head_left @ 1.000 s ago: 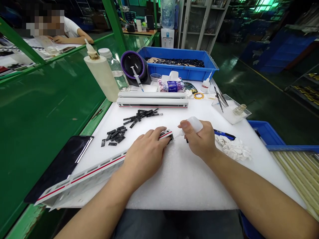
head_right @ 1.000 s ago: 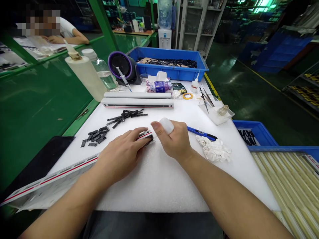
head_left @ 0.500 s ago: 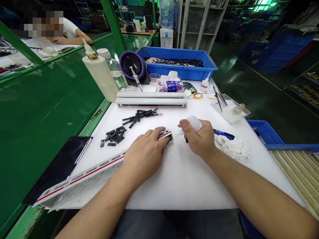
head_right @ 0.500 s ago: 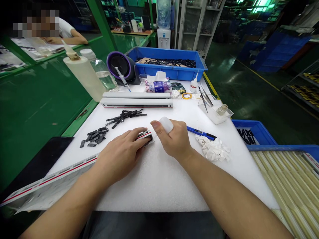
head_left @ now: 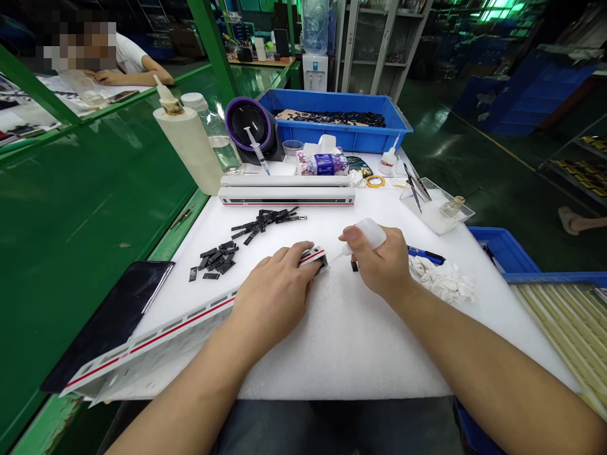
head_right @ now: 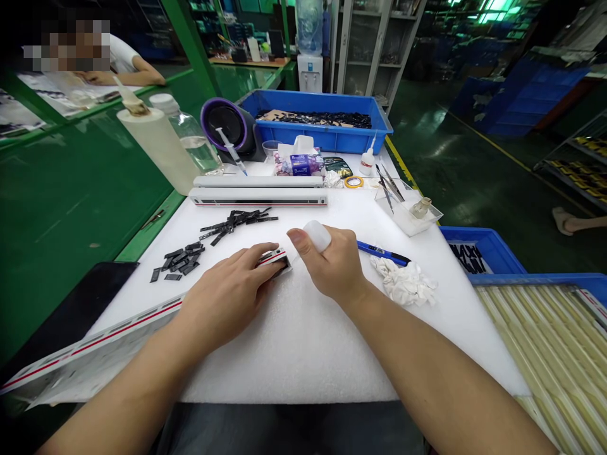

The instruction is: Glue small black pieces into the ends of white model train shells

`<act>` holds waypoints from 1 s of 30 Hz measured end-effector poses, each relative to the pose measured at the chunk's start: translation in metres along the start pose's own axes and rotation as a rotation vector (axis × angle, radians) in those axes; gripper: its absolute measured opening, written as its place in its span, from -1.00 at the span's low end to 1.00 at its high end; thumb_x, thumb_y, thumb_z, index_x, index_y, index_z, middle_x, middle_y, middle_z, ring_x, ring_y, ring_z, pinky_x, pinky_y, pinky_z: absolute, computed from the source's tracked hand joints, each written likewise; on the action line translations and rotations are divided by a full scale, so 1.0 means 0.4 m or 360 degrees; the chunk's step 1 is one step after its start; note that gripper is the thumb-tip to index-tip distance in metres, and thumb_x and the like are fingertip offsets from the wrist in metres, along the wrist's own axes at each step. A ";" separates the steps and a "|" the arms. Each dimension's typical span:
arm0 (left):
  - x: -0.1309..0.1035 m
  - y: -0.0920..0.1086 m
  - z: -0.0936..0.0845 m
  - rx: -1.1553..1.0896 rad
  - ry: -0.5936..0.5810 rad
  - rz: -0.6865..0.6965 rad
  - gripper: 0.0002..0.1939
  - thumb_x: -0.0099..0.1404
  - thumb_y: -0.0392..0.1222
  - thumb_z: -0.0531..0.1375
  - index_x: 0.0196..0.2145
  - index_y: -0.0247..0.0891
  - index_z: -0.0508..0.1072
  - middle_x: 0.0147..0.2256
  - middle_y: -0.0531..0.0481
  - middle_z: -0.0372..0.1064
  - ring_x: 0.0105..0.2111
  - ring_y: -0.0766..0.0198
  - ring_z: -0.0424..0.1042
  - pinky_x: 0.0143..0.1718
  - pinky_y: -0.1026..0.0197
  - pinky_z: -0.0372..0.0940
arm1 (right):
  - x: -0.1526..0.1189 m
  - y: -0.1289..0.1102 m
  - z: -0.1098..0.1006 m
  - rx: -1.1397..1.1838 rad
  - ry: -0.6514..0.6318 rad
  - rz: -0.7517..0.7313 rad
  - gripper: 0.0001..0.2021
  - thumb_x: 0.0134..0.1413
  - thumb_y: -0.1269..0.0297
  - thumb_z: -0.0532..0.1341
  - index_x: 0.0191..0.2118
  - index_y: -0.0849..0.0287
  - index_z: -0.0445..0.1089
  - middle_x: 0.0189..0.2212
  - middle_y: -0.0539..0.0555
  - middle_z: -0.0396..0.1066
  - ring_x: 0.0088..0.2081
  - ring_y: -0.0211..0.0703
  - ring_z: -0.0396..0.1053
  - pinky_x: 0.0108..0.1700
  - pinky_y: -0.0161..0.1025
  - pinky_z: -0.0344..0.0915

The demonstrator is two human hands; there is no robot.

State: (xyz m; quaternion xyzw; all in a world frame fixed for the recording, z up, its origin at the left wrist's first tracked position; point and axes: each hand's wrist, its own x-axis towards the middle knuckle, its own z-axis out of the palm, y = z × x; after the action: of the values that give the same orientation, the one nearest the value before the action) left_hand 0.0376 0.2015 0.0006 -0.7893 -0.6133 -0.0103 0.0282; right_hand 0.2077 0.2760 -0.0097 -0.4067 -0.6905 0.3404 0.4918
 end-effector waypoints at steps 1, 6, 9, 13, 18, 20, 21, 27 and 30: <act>0.000 0.000 0.000 -0.0005 -0.0002 -0.0001 -0.66 0.38 -0.23 0.00 0.03 -0.06 0.42 0.21 -0.02 0.17 0.00 0.06 0.33 -0.04 -0.04 0.35 | 0.001 -0.003 -0.005 0.0089 0.0039 0.0005 -0.56 0.09 -0.11 0.22 -0.50 0.20 0.45 -0.65 -0.03 0.30 -0.61 -0.32 0.21 -0.57 -0.32 0.15; -0.004 -0.006 0.001 -0.0036 -0.0002 -0.0005 -0.66 0.38 -0.23 0.00 0.03 -0.06 0.43 0.22 -0.03 0.16 0.02 0.05 0.33 -0.04 -0.04 0.36 | 0.036 -0.020 -0.076 0.0831 0.0466 -0.0030 -0.61 0.13 0.01 0.14 -0.54 0.19 0.44 -0.75 -0.07 0.17 -0.72 -0.36 0.07 -0.68 -0.35 -0.01; -0.005 -0.009 0.001 -0.0058 -0.0005 -0.0003 -0.66 0.38 -0.23 -0.01 0.02 -0.04 0.43 0.22 -0.02 0.15 0.02 0.06 0.34 -0.04 -0.04 0.36 | 0.075 -0.019 -0.131 0.1195 0.0493 0.0134 -0.71 0.04 0.12 0.14 -0.51 0.20 0.46 -0.73 -0.05 0.21 -0.69 -0.34 0.14 -0.66 -0.36 0.06; -0.002 -0.013 0.002 -0.0077 -0.0018 0.0000 -0.65 0.38 -0.23 -0.01 0.02 -0.03 0.43 0.23 -0.02 0.14 0.03 0.06 0.33 -0.04 -0.04 0.36 | 0.108 0.006 -0.157 0.1311 0.0253 0.0479 -0.85 -0.10 0.24 0.27 -0.36 0.16 0.48 -0.35 0.05 0.50 -0.35 -0.24 0.44 -0.44 -0.36 0.32; 0.001 -0.015 0.005 -0.0092 -0.0008 0.0016 -0.65 0.39 -0.23 -0.02 0.02 -0.04 0.43 0.23 -0.02 0.14 0.05 0.05 0.32 -0.03 -0.05 0.35 | 0.121 0.060 -0.129 0.0755 0.0147 0.0512 -0.63 -0.18 0.23 0.37 -0.13 0.03 0.47 -0.23 -0.03 0.49 -0.19 -0.18 0.43 -0.14 -0.20 0.36; 0.000 -0.014 0.004 -0.0099 -0.0001 0.0014 -0.65 0.39 -0.23 -0.02 0.02 -0.06 0.44 0.23 -0.04 0.15 0.06 0.04 0.31 -0.01 -0.06 0.34 | 0.124 0.079 -0.122 0.0181 0.0174 0.0396 -0.63 -0.19 0.23 0.37 -0.15 0.09 0.49 -0.23 0.01 0.50 -0.18 -0.13 0.41 -0.10 -0.14 0.33; -0.001 -0.014 0.003 -0.0104 0.0003 0.0011 -0.65 0.39 -0.23 -0.02 0.02 -0.07 0.44 0.23 -0.05 0.15 0.06 0.03 0.31 -0.01 -0.06 0.34 | 0.125 0.087 -0.120 -0.0089 0.0170 0.0343 -0.67 -0.16 0.23 0.35 -0.17 0.12 0.50 -0.23 0.03 0.50 -0.19 -0.11 0.41 -0.10 -0.12 0.32; -0.001 -0.013 0.001 -0.0148 0.0010 -0.0009 -0.65 0.38 -0.23 -0.02 0.01 -0.06 0.45 0.23 -0.05 0.16 0.05 0.02 0.32 -0.01 -0.08 0.33 | 0.122 0.101 -0.100 -0.0930 -0.0041 0.0328 -0.75 -0.04 0.32 0.24 -0.17 0.14 0.44 -0.33 0.06 0.49 -0.28 -0.11 0.39 -0.19 -0.17 0.27; 0.001 -0.014 0.000 -0.0143 0.0001 -0.0011 -0.64 0.39 -0.24 -0.03 0.01 -0.06 0.45 0.23 -0.05 0.16 0.06 0.03 0.32 0.00 -0.07 0.33 | 0.116 0.086 -0.092 -0.1013 -0.0121 0.0329 -0.70 -0.05 0.36 0.24 -0.11 0.16 0.40 -0.24 0.12 0.48 -0.24 -0.09 0.40 -0.17 -0.17 0.27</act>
State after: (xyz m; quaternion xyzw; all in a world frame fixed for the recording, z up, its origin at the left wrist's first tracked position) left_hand 0.0323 0.2035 0.0009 -0.7876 -0.6150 -0.0382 -0.0070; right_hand 0.2420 0.3353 -0.0105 -0.5947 -0.7351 0.1706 0.2771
